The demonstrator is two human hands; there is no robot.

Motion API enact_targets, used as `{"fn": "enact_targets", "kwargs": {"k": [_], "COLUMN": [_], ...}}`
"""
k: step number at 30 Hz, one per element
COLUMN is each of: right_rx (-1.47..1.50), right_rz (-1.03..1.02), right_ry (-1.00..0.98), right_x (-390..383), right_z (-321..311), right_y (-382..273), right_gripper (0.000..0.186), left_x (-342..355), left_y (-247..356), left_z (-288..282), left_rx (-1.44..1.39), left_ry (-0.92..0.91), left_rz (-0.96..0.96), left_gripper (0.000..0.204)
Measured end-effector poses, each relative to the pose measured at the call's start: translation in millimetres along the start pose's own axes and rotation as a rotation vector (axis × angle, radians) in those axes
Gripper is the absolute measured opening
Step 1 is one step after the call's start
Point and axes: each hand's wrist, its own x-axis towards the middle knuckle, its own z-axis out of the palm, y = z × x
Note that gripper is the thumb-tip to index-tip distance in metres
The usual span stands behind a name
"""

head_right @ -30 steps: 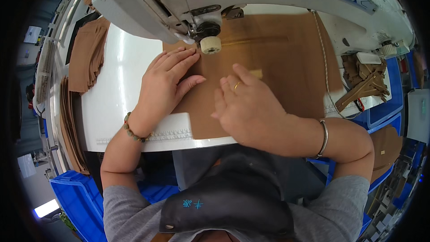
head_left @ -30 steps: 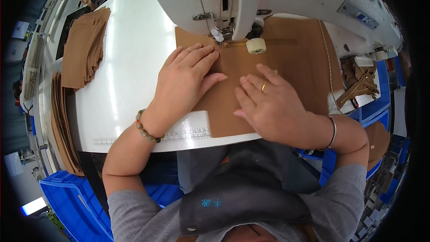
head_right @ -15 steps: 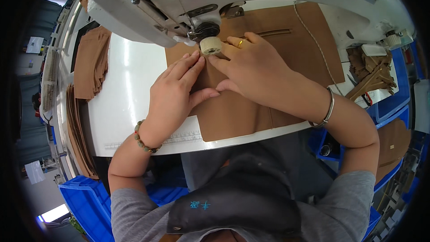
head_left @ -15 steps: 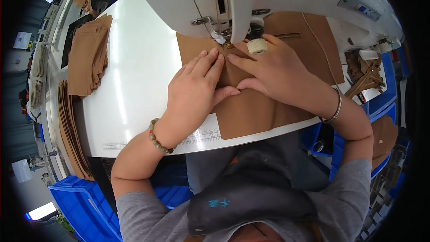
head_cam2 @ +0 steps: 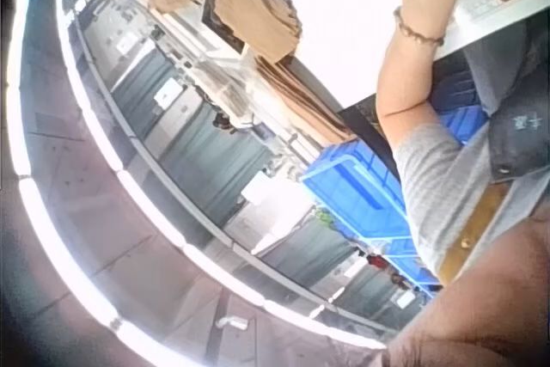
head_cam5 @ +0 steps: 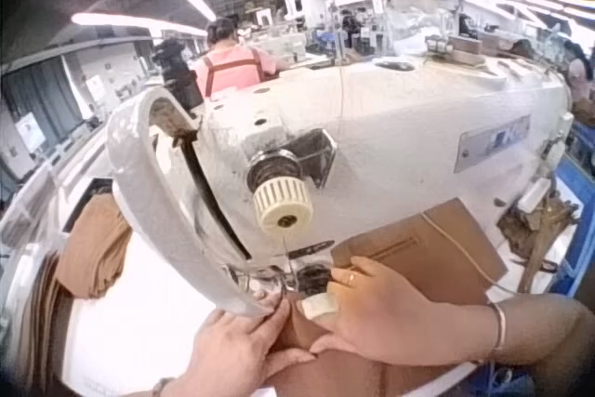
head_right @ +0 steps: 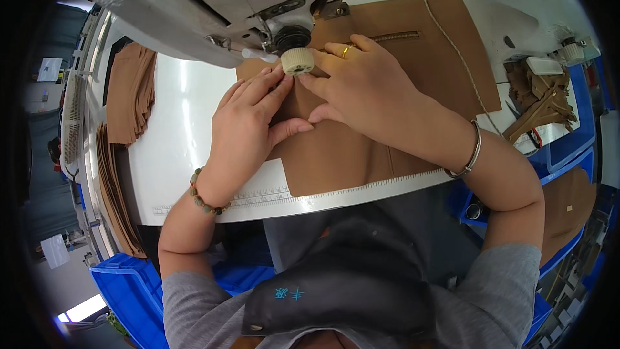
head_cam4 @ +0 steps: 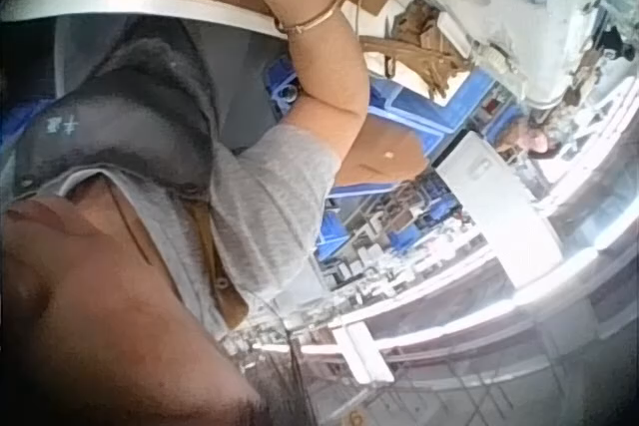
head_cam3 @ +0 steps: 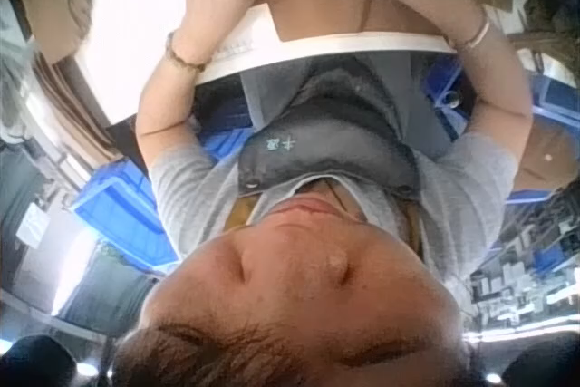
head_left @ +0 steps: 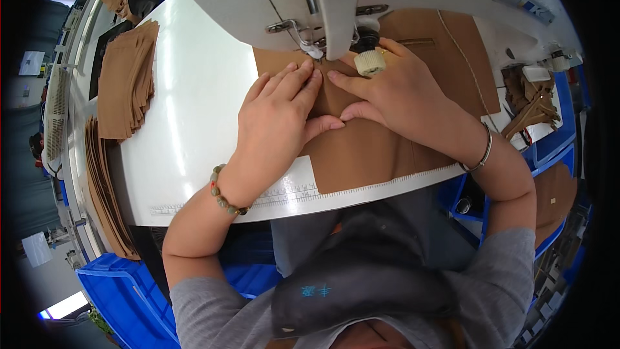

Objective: Sew a zipper into a leather bag using an industrial sewing machine.

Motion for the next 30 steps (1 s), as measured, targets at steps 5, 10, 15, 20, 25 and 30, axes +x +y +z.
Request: {"fn": "enact_targets", "kwargs": {"k": [5, 10, 15, 20, 25, 30], "right_rx": [0.032, -0.020, -0.035, -0.029, -0.040, -0.081], "right_rz": [0.064, 0.032, 0.038, 0.021, 0.002, 0.260], "right_ry": [-0.099, -0.061, -0.063, -0.021, 0.026, 0.098], "right_x": [1.5, 1.5, 0.7, 0.5, 2.7, 4.6], "right_z": [-6.7, -5.1, -1.8, 1.7, 1.6, -21.8], "right_y": [-0.6, -0.6, 1.2, 2.5, 3.5, 21.0], "right_gripper": [0.058, 0.057, 0.057, 0.057, 0.057, 0.028], "left_x": [1.8, 3.1, 5.2, 4.2, 4.9, 3.3], "left_y": [-1.5, -1.4, -2.4, -3.4, -5.0, -5.8], "left_z": [0.2, -1.0, 0.7, 2.3, 2.6, 3.2], "left_rx": [0.019, 0.020, 0.009, 0.023, 0.011, -0.009], "left_ry": [-0.046, -0.054, -0.028, -0.045, -0.043, -0.030], "left_rz": [-0.032, -0.015, -0.006, -0.017, -0.012, -0.034], "left_gripper": [0.073, 0.069, 0.065, 0.072, 0.072, 0.070]}}
